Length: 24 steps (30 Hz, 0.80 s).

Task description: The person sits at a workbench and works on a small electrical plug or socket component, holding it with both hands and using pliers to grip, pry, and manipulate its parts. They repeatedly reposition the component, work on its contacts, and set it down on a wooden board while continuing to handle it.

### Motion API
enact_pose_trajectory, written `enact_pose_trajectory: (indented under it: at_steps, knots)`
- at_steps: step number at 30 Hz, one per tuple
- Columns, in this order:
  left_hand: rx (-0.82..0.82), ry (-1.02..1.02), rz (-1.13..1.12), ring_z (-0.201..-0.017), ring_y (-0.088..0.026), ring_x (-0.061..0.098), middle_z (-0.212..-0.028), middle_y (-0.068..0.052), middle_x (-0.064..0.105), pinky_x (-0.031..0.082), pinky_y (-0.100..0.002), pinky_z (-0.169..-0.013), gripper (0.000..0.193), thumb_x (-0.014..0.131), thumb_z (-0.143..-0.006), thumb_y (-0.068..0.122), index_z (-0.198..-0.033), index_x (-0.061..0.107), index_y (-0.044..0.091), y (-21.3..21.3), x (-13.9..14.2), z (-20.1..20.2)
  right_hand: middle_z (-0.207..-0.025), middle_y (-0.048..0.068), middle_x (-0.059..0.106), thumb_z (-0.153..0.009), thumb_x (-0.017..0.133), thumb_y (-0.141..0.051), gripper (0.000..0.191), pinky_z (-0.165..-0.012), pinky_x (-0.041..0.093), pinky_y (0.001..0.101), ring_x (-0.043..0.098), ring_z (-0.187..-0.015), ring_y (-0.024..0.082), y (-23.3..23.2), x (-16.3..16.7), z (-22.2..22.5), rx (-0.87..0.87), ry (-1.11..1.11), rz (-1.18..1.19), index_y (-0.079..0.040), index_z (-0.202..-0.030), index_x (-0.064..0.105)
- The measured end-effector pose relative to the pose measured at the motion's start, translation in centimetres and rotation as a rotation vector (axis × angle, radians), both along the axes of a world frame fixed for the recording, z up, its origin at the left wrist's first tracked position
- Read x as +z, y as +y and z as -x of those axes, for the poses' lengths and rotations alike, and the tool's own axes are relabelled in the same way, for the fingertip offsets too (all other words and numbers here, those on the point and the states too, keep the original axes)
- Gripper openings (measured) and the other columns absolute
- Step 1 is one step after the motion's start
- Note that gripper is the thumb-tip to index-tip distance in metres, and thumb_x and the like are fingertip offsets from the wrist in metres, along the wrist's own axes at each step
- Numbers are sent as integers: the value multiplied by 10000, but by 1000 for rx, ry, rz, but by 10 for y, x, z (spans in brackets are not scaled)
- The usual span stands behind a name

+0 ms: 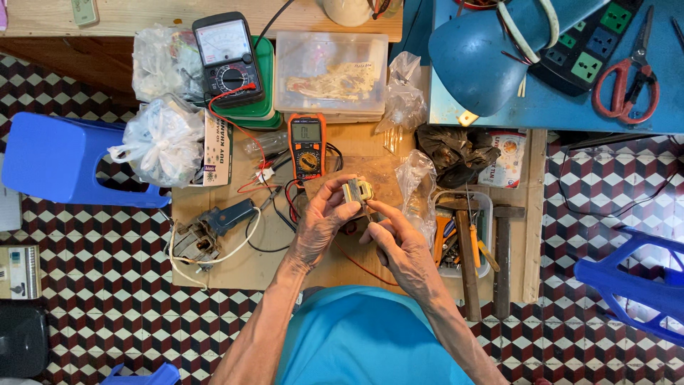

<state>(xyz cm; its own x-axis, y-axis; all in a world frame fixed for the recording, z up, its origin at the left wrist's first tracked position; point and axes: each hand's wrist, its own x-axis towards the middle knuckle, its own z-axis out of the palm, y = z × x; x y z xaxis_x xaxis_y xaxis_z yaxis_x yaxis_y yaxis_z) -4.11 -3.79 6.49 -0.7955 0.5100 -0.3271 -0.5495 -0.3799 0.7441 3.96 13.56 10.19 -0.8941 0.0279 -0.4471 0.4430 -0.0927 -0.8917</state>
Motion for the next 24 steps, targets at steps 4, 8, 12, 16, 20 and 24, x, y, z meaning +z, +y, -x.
enact_pose_trajectory:
  at_steps: [4,8,12,16,20,24]
  knots:
    - [8,-137,29,-1047,-123,651,-1227,-46,686,515,-286,-914,552,717,-937,239,-1436,533,92,4,-3,-4,-899,16,699,-1016,595,-164,408,-591,443,211,500,-666,49,4,-4,1,20,45,-48,-107,-1418,557]
    - [34,-171,38,-944,-127,674,-1168,-35,699,529,-285,-833,532,709,-954,319,-1410,571,82,10,-8,-8,-959,24,693,-1009,618,-174,374,-629,473,210,554,-736,42,4,-6,1,-5,76,-103,-97,-1356,501]
    - [54,-175,-11,-946,-133,678,-1159,-35,697,561,-306,-850,500,696,-971,348,-1372,592,68,14,-14,-13,-949,40,680,-1002,610,-189,372,-565,418,237,532,-685,78,4,-8,0,-85,-55,69,-86,-1338,489]
    - [80,-151,-20,-971,-140,685,-1165,-31,695,563,-309,-853,500,691,-967,348,-1372,586,75,16,-19,-18,-916,48,683,-1006,612,-193,386,-590,453,243,535,-683,87,3,-10,-3,-50,-51,7,-89,-1363,510]
    - [120,-163,14,-994,-124,673,-1158,-30,694,565,-306,-873,474,670,-984,368,-1346,610,69,21,-23,-22,-939,31,689,-1003,626,-200,400,-609,472,216,564,-706,63,2,-12,-3,9,98,-185,-82,-1359,486]
    - [151,-179,76,-935,-111,653,-1083,-26,688,549,-299,-817,463,639,-989,423,-1296,650,76,24,-25,-26,-935,29,693,-1011,610,-205,382,-586,454,219,529,-671,70,3,-11,-1,9,30,-45,-85,-1362,519]
